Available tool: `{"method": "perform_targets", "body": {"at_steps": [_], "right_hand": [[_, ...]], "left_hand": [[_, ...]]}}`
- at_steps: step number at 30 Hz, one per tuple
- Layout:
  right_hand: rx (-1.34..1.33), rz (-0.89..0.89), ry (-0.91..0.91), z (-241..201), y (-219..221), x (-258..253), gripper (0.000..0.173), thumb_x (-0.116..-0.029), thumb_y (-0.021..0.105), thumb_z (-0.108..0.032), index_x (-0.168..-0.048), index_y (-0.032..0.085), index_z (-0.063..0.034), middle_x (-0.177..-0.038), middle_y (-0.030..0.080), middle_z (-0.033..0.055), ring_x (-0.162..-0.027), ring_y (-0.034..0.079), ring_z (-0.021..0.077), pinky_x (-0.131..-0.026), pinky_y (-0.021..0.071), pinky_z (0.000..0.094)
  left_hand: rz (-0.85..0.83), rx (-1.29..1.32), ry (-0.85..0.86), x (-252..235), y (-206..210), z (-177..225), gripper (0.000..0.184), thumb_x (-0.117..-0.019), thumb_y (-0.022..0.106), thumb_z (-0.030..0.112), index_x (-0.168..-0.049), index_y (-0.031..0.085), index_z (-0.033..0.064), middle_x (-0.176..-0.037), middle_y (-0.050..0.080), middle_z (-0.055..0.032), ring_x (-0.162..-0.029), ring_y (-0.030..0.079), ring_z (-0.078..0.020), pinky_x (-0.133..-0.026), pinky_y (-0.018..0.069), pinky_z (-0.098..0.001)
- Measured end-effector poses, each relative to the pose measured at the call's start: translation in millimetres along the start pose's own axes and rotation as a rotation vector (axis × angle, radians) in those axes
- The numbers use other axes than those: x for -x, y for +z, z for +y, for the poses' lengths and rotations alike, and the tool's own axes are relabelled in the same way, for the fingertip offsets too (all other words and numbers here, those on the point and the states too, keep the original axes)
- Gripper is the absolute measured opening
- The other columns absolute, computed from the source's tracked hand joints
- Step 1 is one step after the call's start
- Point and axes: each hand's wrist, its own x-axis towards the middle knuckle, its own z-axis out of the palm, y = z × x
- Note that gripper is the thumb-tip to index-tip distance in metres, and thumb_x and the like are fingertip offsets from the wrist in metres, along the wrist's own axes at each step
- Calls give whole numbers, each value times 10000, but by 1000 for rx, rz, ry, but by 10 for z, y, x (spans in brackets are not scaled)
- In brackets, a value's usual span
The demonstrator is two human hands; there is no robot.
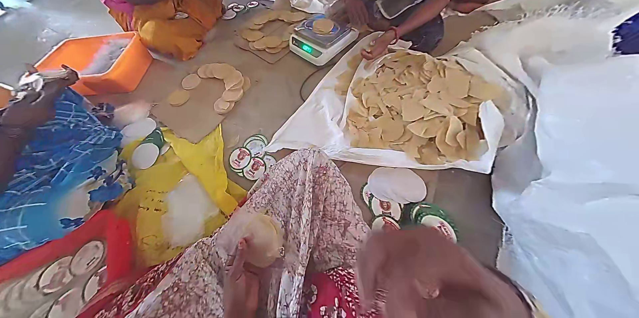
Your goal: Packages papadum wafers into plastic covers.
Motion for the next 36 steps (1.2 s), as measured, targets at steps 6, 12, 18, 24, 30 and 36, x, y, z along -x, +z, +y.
{"method": "perform_targets", "body": {"at_steps": [6,12,18,24,30,36], "right_hand": [[1087,402,979,1143,-1144,677,320,-1005,629,-180,-1203,672,68,-1218,646,315,-1204,592,488,-1049,416,644],[1174,617,1165,1831,-1342,1301,763,-937,746,-364,-1454,450,113,-1527,367,392,-1333,444,601,-1029,406,715],[1214,647,1108,1781,-1272,1346,738,-942,734,-361,-1456,467,96,-1520,383,392,-1360,418,604,-1065,373,717],[1203,646,328,1694,-940,153,458,-967,618,-303,-1216,664,79,-1282,617,338,-1226,565,542,-1032,439,656],[957,78,551,2210,-312,-1830,419,-994,643,-326,-1217,689,26,-1255,653,266,-1262,553,461,-1057,422,604],[1112,-131,874,3138,155,-2537,819,-953,672,-474,-1485,420,95,-1543,399,308,-1456,351,471,-1108,341,653]], "left_hand": [[-74,166,-56,99,-37,44,334,-1122,282,245,-1136,601,146,-986,758,6,-933,746,-127,-809,636,-343],[-339,784,-132,77,27,104,333,-1038,532,314,-992,720,43,-849,725,-36,-668,711,-85,-589,583,-179],[-597,868,-131,-37,81,120,294,-1018,564,235,-1029,750,8,-896,761,-67,-706,741,-108,-624,600,-193],[-499,751,-32,-195,-161,246,260,-997,605,248,-1098,722,39,-973,742,-82,-857,741,-178,-754,616,-295],[-296,715,32,-496,-359,248,265,-1013,583,260,-1052,751,59,-963,765,-92,-869,762,-209,-774,636,-320],[-52,630,71,-556,-579,92,216,-994,609,271,-1035,698,79,-886,756,-90,-765,759,-196,-679,645,-334]]}}
